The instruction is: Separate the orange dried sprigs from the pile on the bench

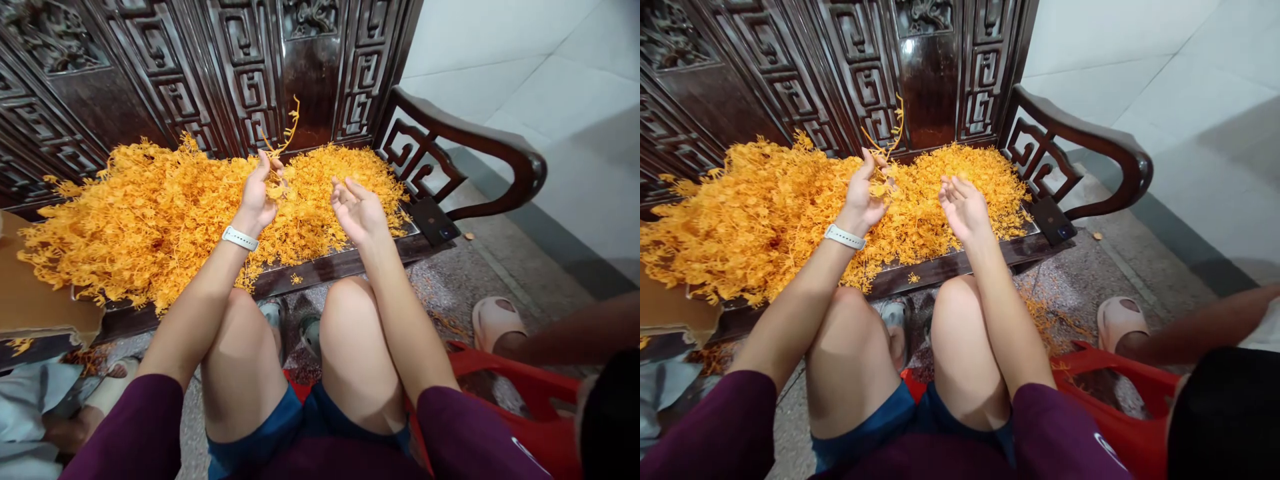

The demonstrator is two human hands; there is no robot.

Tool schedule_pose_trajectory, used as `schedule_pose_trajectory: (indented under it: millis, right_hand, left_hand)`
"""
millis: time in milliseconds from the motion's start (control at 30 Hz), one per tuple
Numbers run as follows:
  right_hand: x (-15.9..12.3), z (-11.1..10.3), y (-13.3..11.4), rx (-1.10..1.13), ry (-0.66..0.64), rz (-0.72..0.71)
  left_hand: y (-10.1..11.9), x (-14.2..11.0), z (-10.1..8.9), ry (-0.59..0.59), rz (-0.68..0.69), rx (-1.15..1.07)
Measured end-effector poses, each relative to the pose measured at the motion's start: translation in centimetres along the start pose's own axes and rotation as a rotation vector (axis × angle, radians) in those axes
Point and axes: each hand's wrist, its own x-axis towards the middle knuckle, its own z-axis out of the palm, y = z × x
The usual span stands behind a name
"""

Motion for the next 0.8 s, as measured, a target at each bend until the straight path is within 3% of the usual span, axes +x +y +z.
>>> schedule_pose_trajectory:
  millis: [67, 133, 333, 467, 533, 667, 800]
  right_hand:
    - [0.7, -0.5, 0.4, 0.032, 0.127, 0.112]
    - [0.6, -0.5, 0.8, -0.016, 0.166, 0.13]
    - [-1.1, 1.8, 1.2, -0.312, -0.084, -0.122]
    - [-1.1, 1.9, 1.5, -0.349, -0.052, -0.292]
    - [-0.9, 1.6, 1.5, -0.304, -0.076, -0.261]
    - [-1.3, 1.6, 1.1, -0.158, -0.272, -0.106]
    - [-1.9, 2.0, 0.6, -0.09, -0.403, -0.076]
  left_hand:
    - [-0.4, -0.3, 0.4, -0.038, 0.016, 0.023]
    - [-0.7, -0.5, 0.8, -0.078, 0.032, 0.061]
    - [-1.6, -0.8, 1.6, -0.223, 0.056, 0.268]
    - [-2.3, -1.0, 2.0, -0.264, 0.031, 0.263]
    - [-2.3, -1.3, 2.3, -0.255, -0.013, 0.21]
    - [-1.8, -2.0, 2.9, -0.281, -0.129, 0.087]
    - [-0.9, -2.4, 3.3, -0.334, -0.221, 0.043]
